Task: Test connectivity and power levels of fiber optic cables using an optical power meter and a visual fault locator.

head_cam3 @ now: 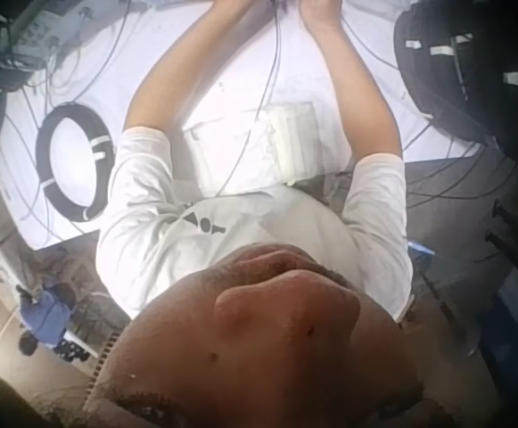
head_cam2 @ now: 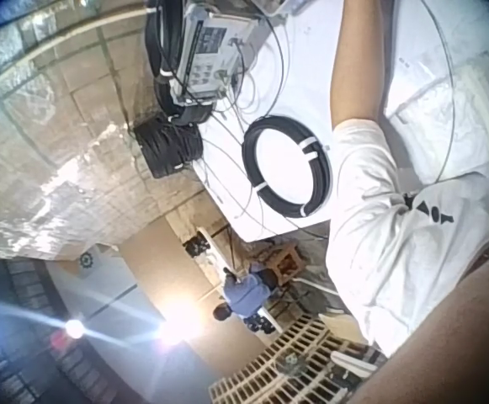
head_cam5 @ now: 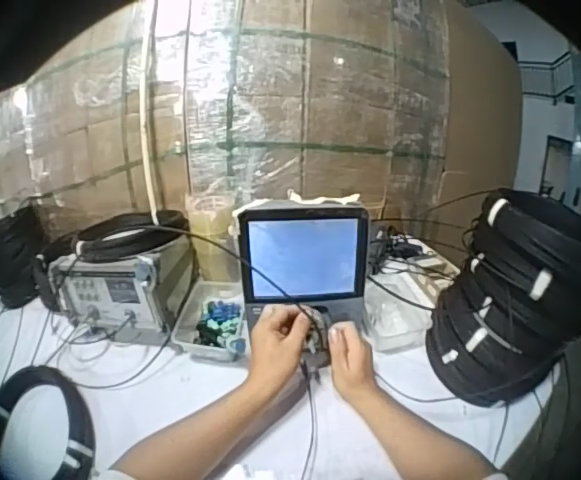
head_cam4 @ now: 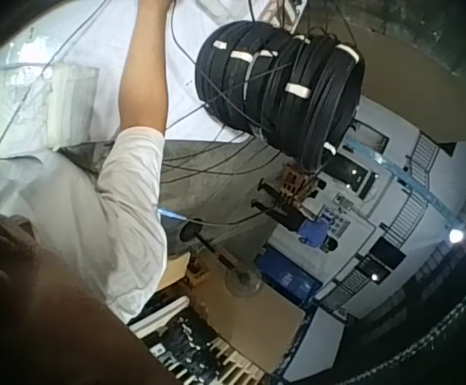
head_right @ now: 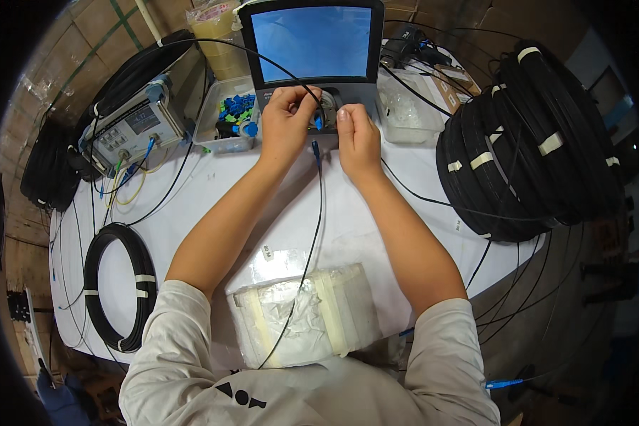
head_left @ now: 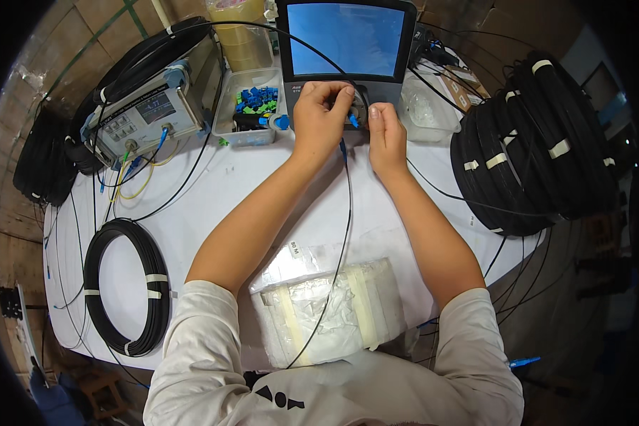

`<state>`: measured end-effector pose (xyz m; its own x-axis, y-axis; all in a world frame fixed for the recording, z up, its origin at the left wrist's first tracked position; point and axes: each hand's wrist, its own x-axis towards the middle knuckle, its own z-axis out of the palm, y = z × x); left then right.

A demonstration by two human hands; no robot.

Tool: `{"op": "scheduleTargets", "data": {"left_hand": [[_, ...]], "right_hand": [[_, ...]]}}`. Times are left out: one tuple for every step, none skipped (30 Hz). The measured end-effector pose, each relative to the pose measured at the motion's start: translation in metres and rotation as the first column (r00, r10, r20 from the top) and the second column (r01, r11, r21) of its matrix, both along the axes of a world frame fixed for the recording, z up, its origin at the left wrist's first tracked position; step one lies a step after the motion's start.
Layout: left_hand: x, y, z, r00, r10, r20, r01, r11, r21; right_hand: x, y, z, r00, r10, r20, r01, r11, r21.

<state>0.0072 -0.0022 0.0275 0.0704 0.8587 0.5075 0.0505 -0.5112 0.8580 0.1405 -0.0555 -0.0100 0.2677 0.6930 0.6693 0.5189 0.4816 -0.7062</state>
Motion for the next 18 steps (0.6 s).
{"op": "scheduleTargets", "data": {"left_hand": [[0.0001,-0.0003,0.0005,1.0,0.0,0.0,0.0,1.0,0.0],[0.0002,-0.0001,0.0,1.0,0.007,-0.002,-0.007,1.0,0.003],[0.0005,0.0001,-0.0005,1.0,0.014,-0.005,-0.014,1.0,0.005],[0.0011,0.0004,-0.0009,1.0,0.014,-0.005,-0.014,1.0,0.005],[0.0019,0.002,-0.0026,1.0,0.007,0.024,-0.007,1.0,0.017],[0.0023,0.0034,-0.0044,0.999,-0.001,0.053,-0.001,1.0,0.029],[0.0023,0.0048,-0.0062,0.999,0.0,0.053,-0.001,1.0,0.03],[0.0027,0.005,-0.0064,0.998,-0.007,0.057,0.005,1.0,0.031],[0.003,0.0051,-0.0066,0.998,-0.013,0.061,0.011,0.999,0.032],[0.0036,0.0046,-0.007,0.998,-0.014,0.062,0.012,0.999,0.032],[0.004,0.0029,-0.0061,0.998,-0.003,0.055,0.001,0.999,0.045],[0.004,0.0018,-0.0051,0.999,0.007,0.048,-0.01,0.998,0.059],[0.0027,0.0016,-0.0037,0.999,0.008,0.048,-0.011,0.998,0.059],[0.0009,0.0018,-0.0032,1.0,0.011,0.009,-0.011,0.999,0.047],[0.0001,0.0017,-0.0027,0.999,0.013,-0.03,-0.012,0.999,0.034],[0.0003,0.0013,-0.0022,0.999,0.013,-0.03,-0.012,0.999,0.034],[0.0004,0.0006,-0.0016,1.0,0.005,-0.023,-0.005,1.0,0.014],[0.0006,-0.0002,-0.0006,1.0,-0.003,-0.016,0.003,1.0,-0.006]], "right_hand": [[-0.0003,-0.0002,0.0004,1.0,0.001,-0.005,-0.001,1.0,-0.005],[-0.0005,-0.0003,0.0005,1.0,0.001,-0.005,-0.001,1.0,-0.005],[-0.0006,-0.0003,0.0007,1.0,0.002,-0.006,-0.002,1.0,-0.003],[-0.0007,-0.0002,0.0008,1.0,0.003,-0.006,-0.003,1.0,0.0],[-0.0008,0.0002,0.0006,1.0,0.003,-0.006,-0.003,1.0,0.001],[-0.001,0.0007,0.0005,1.0,0.003,-0.002,-0.003,1.0,0.009],[-0.0012,0.0011,0.0004,1.0,0.003,0.002,-0.003,1.0,0.018],[-0.0008,0.0009,0.0004,1.0,0.002,0.003,-0.002,1.0,0.017],[-0.0006,0.0005,0.0003,1.0,0.001,0.001,-0.001,1.0,0.016],[-0.0005,0.0002,0.0002,1.0,0.0,-0.002,0.0,1.0,0.015],[-0.0007,0.0001,0.0002,1.0,0.0,-0.002,0.0,1.0,0.015],[-0.001,-0.0001,0.0002,1.0,0.0,-0.011,0.0,1.0,0.003],[-0.0012,0.0,0.0002,1.0,0.0,-0.02,-0.001,1.0,-0.009],[-0.0012,0.0,0.0002,1.0,0.0,-0.02,0.0,1.0,-0.009],[-0.0011,0.0001,0.0002,1.0,0.0,-0.019,0.0,1.0,-0.006],[-0.0008,0.0001,0.0001,1.0,0.0,-0.018,0.0,1.0,-0.003],[-0.0007,-0.0001,0.0005,1.0,0.0,-0.018,0.0,1.0,-0.003],[-0.0004,-0.0004,0.0009,1.0,0.002,-0.011,-0.002,1.0,0.004]]}}
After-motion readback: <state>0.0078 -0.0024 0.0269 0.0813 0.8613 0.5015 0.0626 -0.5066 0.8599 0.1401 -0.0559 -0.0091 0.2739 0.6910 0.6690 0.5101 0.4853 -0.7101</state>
